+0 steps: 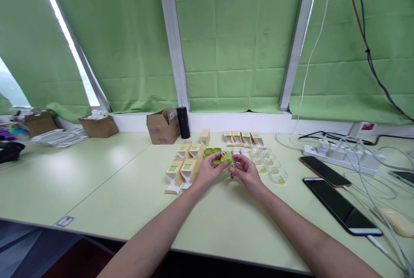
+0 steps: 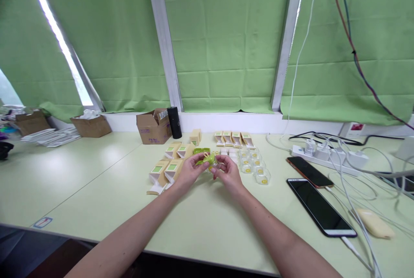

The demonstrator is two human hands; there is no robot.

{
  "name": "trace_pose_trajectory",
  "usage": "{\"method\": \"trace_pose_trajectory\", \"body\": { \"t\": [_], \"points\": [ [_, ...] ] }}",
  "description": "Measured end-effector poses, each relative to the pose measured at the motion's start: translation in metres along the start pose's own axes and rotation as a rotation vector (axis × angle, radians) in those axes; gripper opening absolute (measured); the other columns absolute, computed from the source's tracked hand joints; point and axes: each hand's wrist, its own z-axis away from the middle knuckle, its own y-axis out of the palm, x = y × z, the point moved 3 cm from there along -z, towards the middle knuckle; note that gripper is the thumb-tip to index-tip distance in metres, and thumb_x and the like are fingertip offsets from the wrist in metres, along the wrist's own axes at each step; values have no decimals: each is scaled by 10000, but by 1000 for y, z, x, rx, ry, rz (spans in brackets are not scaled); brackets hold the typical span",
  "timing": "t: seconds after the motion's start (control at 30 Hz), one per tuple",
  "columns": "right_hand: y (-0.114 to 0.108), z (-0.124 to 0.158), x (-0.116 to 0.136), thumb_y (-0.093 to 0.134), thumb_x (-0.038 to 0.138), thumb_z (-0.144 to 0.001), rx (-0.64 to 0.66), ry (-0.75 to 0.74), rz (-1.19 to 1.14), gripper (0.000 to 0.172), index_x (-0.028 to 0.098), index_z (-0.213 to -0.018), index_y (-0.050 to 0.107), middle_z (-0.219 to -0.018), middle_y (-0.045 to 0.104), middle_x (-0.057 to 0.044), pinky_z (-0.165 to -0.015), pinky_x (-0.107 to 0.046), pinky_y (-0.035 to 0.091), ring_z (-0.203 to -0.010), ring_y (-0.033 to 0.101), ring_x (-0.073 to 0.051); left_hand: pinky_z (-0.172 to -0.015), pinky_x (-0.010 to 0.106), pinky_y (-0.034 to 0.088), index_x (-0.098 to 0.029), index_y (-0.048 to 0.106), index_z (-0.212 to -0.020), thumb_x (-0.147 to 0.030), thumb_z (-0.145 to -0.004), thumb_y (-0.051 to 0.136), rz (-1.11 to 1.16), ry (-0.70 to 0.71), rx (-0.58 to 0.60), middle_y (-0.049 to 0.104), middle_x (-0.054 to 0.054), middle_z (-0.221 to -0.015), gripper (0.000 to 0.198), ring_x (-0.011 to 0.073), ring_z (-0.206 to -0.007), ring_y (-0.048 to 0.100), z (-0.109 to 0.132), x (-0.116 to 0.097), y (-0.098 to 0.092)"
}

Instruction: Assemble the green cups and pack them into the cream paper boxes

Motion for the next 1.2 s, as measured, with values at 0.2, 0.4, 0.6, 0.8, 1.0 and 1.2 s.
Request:
{"method": "trace_pose_trajectory", "body": {
  "t": [0.2,0.4,0.6,0.8,1.0,1.2],
  "points": [
    [-1,-1,-1,964,386,-653,-10,7,-10,533,246,-1069,662,-1059,663,-33,-612,-327,600,-745,646,-161,-979,403,585,-160,706,-1240,-497,-783,873,-44,9,11,705,161,-1265,592,303,-1227,651,0,1,-2],
    [1,2,4,903,440,-758,14,-6,-38,581,330,-1228,579,-1059,675,-21,-682,-364,631,-828,684,-197,-962,395,581,-186,645,-1281,-468,-818,846,-34,68,55,669,150,-1249,578,297,-1236,620,3,2,-1],
    [6,3,7,868,482,-797,34,16,-64,526,343,-1221,590,-1080,672,-26,-717,-379,636,-885,709,-221,-927,390,579,-212,636,-1285,-395,-866,799,-135,120,56,665,138,-1240,485,292,-1216,619,7,-2,2],
    [8,3,7,888,477,-787,31,43,-132,507,322,-1189,620,-919,662,16,-735,-355,617,-791,692,-182,-959,404,553,-232,641,-1291,-265,-833,788,-261,124,40,664,120,-1316,482,276,-1198,624,9,-3,4],
    [6,2,3,898,484,-780,32,135,-288,533,308,-1202,624,-871,738,9,-746,-342,590,-761,716,-187,-952,389,561,-264,650,-1339,-180,-806,779,-332,133,6,676,87,-1307,555,243,-1125,632,10,0,5],
    [3,1,-2,901,427,-786,47,185,-387,478,284,-1176,663,-951,784,-22,-767,-343,584,-789,735,-193,-953,385,554,-271,666,-1330,-202,-830,777,-386,174,-33,691,75,-1221,517,222,-1034,647,10,3,3]
  ]
}}
